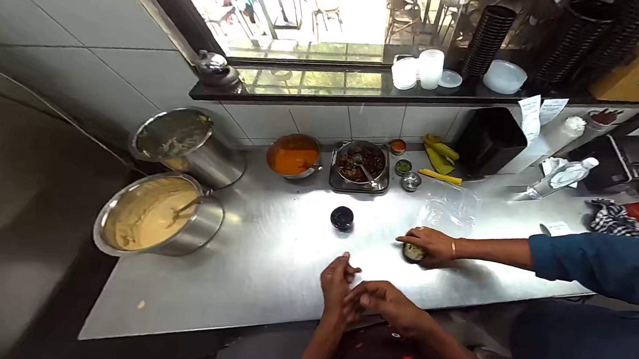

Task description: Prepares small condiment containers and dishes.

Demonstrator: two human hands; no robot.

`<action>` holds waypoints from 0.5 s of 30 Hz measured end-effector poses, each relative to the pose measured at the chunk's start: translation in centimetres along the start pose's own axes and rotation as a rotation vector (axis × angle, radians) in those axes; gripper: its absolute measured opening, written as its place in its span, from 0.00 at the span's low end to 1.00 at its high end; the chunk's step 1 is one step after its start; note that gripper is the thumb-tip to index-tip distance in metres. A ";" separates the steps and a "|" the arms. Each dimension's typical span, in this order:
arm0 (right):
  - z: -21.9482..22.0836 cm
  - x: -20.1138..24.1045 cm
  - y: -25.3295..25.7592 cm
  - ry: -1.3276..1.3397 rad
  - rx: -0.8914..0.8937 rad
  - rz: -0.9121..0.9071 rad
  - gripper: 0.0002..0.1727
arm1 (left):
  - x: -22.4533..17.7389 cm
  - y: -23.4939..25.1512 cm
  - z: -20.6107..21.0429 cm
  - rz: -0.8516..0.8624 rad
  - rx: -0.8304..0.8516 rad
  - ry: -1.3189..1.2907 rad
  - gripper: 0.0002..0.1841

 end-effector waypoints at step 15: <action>11.1 5.5 8.2 -0.202 -0.870 -0.405 0.07 | -1.9 20.3 -5.2 0.902 0.456 0.721 0.39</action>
Point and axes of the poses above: each hand's wrist, its own y-axis towards the middle knuckle, its own z-axis out of the palm, x = y × z, the point moved 2 cm from there along y, towards the middle knuckle, and after that the axes turned 13 degrees about -x, right-handed, at the moved point
